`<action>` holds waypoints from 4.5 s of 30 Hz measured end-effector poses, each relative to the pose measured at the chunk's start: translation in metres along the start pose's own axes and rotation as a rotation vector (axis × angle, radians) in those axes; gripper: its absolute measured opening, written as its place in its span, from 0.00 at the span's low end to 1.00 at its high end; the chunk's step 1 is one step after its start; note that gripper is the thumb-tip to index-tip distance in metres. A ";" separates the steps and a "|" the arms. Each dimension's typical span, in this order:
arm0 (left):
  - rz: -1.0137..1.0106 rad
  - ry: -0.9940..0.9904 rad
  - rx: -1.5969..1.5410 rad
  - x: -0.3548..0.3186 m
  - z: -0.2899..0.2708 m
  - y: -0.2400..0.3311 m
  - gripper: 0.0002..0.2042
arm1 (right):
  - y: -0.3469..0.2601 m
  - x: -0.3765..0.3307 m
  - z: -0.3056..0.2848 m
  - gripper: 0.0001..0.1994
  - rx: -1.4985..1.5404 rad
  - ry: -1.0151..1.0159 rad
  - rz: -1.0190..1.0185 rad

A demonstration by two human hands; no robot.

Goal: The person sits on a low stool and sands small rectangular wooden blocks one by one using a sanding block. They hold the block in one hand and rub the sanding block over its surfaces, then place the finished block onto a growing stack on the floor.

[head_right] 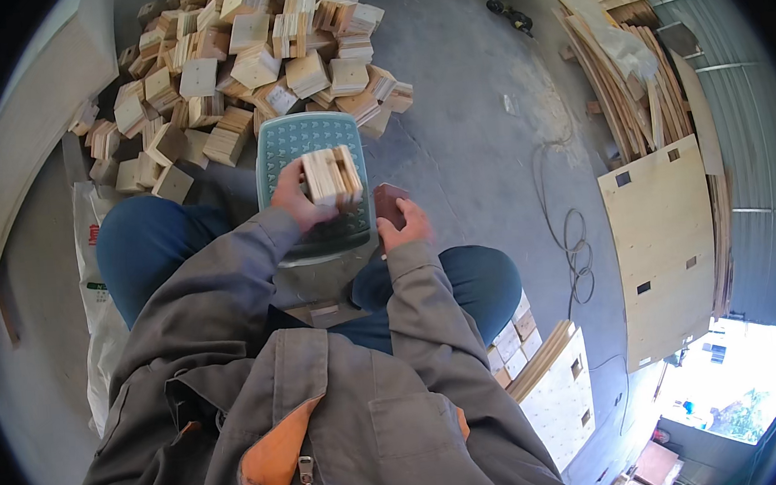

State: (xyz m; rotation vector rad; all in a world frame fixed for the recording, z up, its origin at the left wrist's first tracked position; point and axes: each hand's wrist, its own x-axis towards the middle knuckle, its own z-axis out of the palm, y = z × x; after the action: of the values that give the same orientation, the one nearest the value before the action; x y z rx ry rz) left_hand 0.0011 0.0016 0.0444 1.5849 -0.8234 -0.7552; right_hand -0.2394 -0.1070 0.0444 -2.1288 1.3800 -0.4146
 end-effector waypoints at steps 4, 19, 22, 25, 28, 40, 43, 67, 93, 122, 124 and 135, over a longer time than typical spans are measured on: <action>-0.135 -0.020 -0.507 0.013 -0.024 -0.004 0.38 | -0.012 0.001 0.018 0.33 0.002 -0.056 -0.173; -0.626 0.066 -0.903 -0.013 -0.063 0.010 0.33 | -0.060 0.000 0.057 0.49 -0.018 -0.273 -0.280; -0.665 0.006 -0.877 -0.011 -0.057 0.005 0.33 | -0.065 0.000 0.042 0.56 0.195 -0.191 -0.220; -0.556 -0.119 -0.969 -0.011 -0.041 -0.002 0.33 | -0.073 -0.009 0.024 0.62 0.073 -0.119 -0.356; -0.492 -0.196 -1.062 -0.007 -0.026 -0.002 0.33 | -0.082 -0.020 0.018 0.60 0.144 -0.020 -0.430; -0.454 -0.537 -0.988 -0.004 -0.002 0.000 0.33 | -0.075 -0.030 0.005 0.55 0.300 0.267 -0.395; -0.439 -0.490 -0.850 0.003 -0.010 -0.006 0.31 | -0.081 -0.028 0.007 0.57 0.411 0.303 -0.408; -0.494 -0.230 -0.258 0.003 -0.010 -0.049 0.22 | 0.023 -0.036 -0.192 0.39 2.050 0.548 0.341; -0.337 -0.335 -0.051 0.013 -0.001 -0.067 0.23 | 0.230 -0.241 -0.013 0.43 2.030 0.848 1.166; -0.282 -0.247 0.109 0.023 0.003 -0.078 0.21 | 0.264 -0.242 0.007 0.42 1.928 1.011 1.164; -0.269 -0.234 0.108 0.023 -0.005 -0.081 0.21 | 0.261 -0.235 0.011 0.40 1.914 1.011 1.200; -0.272 -0.225 0.125 0.024 -0.013 -0.088 0.21 | 0.286 -0.198 0.045 0.40 1.417 0.307 1.006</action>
State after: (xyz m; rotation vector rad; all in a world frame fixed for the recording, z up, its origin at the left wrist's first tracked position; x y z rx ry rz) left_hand 0.0349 -0.0016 -0.0418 1.7674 -0.8380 -1.1109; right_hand -0.5080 -0.0034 -0.1562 -0.1863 1.3948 -0.9029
